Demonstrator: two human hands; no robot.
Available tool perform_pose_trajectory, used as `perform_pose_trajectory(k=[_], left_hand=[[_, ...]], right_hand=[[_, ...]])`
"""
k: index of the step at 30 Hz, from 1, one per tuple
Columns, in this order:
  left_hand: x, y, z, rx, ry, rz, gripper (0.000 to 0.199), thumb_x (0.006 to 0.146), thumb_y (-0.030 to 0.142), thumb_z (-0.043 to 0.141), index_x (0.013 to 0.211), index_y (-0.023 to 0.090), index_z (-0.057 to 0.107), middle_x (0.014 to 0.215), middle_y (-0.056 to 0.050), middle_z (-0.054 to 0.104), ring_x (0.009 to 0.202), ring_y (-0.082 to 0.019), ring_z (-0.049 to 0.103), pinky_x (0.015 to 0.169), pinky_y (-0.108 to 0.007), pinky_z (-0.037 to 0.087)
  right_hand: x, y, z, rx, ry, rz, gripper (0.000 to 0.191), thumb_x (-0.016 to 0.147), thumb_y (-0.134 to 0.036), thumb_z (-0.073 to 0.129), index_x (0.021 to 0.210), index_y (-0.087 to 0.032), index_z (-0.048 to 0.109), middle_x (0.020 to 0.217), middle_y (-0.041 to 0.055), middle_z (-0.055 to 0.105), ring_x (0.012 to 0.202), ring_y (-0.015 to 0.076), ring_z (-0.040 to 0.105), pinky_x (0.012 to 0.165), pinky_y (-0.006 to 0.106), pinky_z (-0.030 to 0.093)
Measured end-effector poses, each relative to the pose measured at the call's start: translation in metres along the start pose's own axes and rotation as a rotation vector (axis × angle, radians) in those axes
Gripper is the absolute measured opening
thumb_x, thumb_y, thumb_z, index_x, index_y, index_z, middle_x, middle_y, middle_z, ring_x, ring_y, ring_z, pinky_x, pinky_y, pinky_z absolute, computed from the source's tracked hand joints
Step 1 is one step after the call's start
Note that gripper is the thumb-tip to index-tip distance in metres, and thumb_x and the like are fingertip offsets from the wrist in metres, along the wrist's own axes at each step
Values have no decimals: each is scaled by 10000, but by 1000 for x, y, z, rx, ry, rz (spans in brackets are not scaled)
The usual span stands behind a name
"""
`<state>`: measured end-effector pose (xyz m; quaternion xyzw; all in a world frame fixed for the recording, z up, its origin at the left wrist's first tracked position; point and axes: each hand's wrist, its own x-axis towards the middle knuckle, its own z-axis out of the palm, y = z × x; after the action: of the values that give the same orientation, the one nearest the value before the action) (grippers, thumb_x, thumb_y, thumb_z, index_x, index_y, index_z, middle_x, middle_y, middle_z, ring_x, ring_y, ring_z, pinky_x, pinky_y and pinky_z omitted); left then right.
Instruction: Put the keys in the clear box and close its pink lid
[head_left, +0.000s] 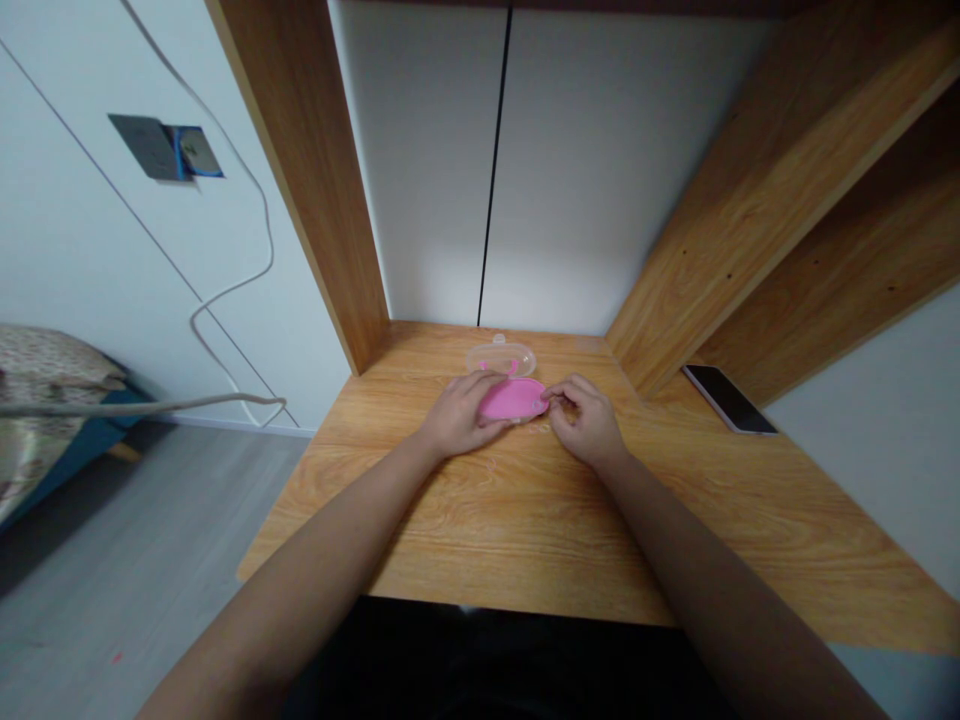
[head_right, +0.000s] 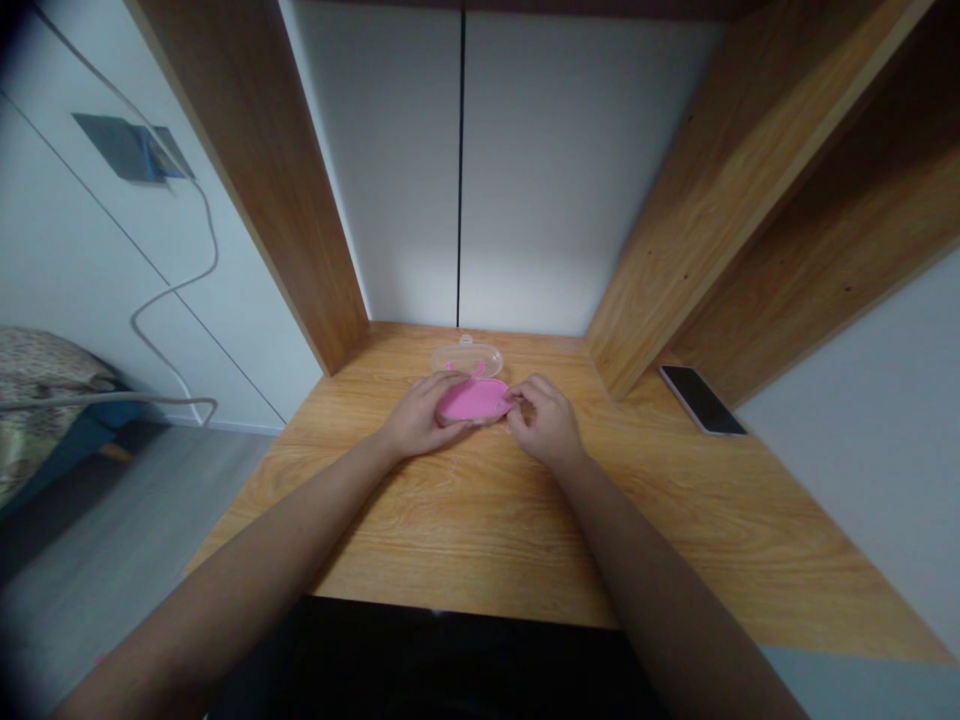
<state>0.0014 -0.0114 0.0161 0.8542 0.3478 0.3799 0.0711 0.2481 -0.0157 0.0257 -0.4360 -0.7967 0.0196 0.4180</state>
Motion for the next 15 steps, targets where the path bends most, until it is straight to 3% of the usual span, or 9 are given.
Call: perform_pose_trajectory(k=[4,15], left_hand=[[0,0,0,-5,-8,-11,662,853,497,664,1405,188,467,1410,-145,562,1332,-313,502,1106,-495,414],[0,1,0,3,-9,-19,680,849,518,666,1406,183,468,1416,-150,561,1335,-315,501,1107,-489,414]], right_hand=[[2,0,0,28,-3,-52,299,716,-66,557,920,-220,712,1000,81,582,983,251,590,889,400,497],[1,2,4,46,-49,-52,318,687,-38,554,916,-215,685,1097,87,549,1076,263,568,975,441,482]])
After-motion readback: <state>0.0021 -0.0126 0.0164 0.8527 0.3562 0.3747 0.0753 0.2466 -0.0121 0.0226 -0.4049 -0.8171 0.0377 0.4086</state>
